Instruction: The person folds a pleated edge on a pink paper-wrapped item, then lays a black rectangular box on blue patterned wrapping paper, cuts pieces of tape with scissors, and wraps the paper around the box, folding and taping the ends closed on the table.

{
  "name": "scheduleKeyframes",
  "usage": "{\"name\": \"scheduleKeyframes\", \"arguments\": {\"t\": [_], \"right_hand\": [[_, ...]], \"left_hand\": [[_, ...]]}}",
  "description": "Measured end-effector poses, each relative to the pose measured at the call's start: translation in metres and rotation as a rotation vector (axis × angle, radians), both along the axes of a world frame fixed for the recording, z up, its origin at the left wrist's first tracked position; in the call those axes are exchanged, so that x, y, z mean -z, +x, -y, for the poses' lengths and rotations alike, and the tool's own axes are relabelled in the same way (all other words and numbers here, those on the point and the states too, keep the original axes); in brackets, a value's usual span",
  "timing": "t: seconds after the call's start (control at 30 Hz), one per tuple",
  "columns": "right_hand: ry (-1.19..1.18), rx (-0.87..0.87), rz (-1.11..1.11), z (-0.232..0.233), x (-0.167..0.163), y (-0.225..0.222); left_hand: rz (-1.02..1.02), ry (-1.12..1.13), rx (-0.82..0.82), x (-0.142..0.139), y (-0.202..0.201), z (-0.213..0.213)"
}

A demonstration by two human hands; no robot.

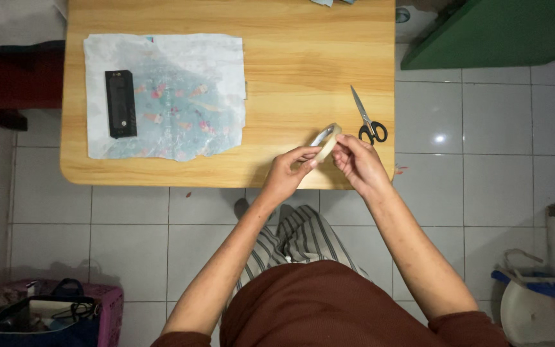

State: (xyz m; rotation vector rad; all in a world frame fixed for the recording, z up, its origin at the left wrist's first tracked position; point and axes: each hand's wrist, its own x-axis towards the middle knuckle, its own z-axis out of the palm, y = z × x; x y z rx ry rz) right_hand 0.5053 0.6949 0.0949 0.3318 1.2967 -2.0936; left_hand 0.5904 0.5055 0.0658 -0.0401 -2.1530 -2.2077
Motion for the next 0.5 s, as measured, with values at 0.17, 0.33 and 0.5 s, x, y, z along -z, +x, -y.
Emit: {"name": "scheduleKeyframes", "arguments": {"t": [0.17,0.33,0.5], "right_hand": [[-0.076,0.011,0.082,-0.004,0.000,0.002],[-0.072,0.007,0.095,-0.004,0.004,0.011],[0.078,-0.048,-0.003,0.002,0.002,0.022]], "left_hand": [[0.017,-0.024,-0.038,-0.009,0.004,-0.004],[0.105,0.087,-0.101,-0.011,0.000,-0.013],[0.113,0.020,-0.193,-0.013,-0.002,-0.016]]}}
